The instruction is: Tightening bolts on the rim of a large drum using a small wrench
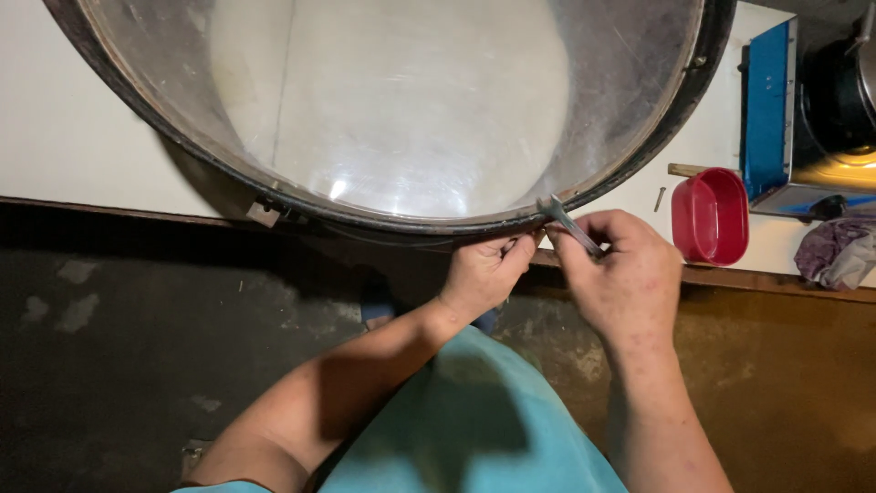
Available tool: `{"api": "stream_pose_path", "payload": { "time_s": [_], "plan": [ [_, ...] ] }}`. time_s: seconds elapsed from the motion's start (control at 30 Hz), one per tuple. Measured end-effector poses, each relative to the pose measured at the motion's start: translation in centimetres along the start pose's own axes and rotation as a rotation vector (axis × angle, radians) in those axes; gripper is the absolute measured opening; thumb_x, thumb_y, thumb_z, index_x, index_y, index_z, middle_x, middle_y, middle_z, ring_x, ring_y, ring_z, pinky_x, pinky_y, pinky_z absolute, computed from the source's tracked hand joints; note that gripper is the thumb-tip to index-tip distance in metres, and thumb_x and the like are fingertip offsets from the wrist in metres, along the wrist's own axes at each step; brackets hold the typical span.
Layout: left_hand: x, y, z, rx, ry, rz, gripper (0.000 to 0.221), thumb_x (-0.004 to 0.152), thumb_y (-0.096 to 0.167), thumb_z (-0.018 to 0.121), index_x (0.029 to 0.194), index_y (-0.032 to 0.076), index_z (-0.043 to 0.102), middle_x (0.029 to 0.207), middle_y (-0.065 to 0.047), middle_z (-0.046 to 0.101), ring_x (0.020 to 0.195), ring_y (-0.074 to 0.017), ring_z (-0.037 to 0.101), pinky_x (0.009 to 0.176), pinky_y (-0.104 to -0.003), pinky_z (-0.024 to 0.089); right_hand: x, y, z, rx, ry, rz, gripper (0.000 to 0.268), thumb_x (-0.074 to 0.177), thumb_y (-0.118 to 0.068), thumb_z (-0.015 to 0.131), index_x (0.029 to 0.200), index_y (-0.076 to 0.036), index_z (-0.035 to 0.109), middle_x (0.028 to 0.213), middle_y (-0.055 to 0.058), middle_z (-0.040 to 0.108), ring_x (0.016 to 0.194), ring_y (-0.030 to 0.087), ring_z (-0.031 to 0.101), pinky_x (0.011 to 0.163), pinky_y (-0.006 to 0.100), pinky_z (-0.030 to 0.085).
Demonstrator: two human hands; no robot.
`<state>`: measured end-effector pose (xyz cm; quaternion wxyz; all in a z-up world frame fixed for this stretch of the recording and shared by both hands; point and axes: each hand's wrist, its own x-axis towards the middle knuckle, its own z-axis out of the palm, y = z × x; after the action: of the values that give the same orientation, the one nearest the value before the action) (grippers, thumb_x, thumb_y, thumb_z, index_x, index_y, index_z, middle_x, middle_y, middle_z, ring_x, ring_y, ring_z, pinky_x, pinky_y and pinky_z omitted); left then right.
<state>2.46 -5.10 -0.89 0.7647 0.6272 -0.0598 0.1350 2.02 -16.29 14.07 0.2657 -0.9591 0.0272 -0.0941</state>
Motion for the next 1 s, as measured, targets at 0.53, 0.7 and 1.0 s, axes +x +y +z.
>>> {"api": "stream_pose_path", "payload": {
  "time_s": [0.53,0.7,1.0],
  "plan": [
    [-0.5,-1.4,0.4,0.102,0.0,-0.023,0.016,0.094,0.005,0.068,0.084,0.007,0.082,0.054,-0.003,0.066,0.052,-0.0155,0.067,0.052,-0.03,0.057,-0.1,0.6,0.2,-0.047,0.04,-0.069,0.021,0.081,-0.019,0.091,0.084,-0.004,0.077,0.073,0.019,0.068,0.067,0.038,0.069,0.054,0.043,0.053],
    [-0.8,-1.0,0.3,0.022,0.008,-0.035,0.014,0.095,0.01,0.07,0.085,0.007,0.079,0.057,-0.006,0.068,0.054,-0.0132,0.066,0.055,-0.03,0.058,-0.4,1.0,-0.2,-0.005,0.005,-0.084,0.028,0.075,-0.013,0.086,0.102,-0.016,0.08,0.082,0.008,0.071,0.068,0.027,0.07,0.059,0.038,0.056],
    [0.7,1.2,0.0,0.062,0.009,-0.01,0.015,0.093,0.006,0.067,0.094,0.005,0.081,0.063,-0.006,0.071,0.056,-0.0147,0.064,0.056,-0.032,0.057,-0.1,-1.2,-0.8,0.064,-0.006,-0.096,0.031,0.078,-0.017,0.091,0.098,0.001,0.076,0.079,0.019,0.069,0.065,0.036,0.068,0.053,0.042,0.053]
  ]
}}
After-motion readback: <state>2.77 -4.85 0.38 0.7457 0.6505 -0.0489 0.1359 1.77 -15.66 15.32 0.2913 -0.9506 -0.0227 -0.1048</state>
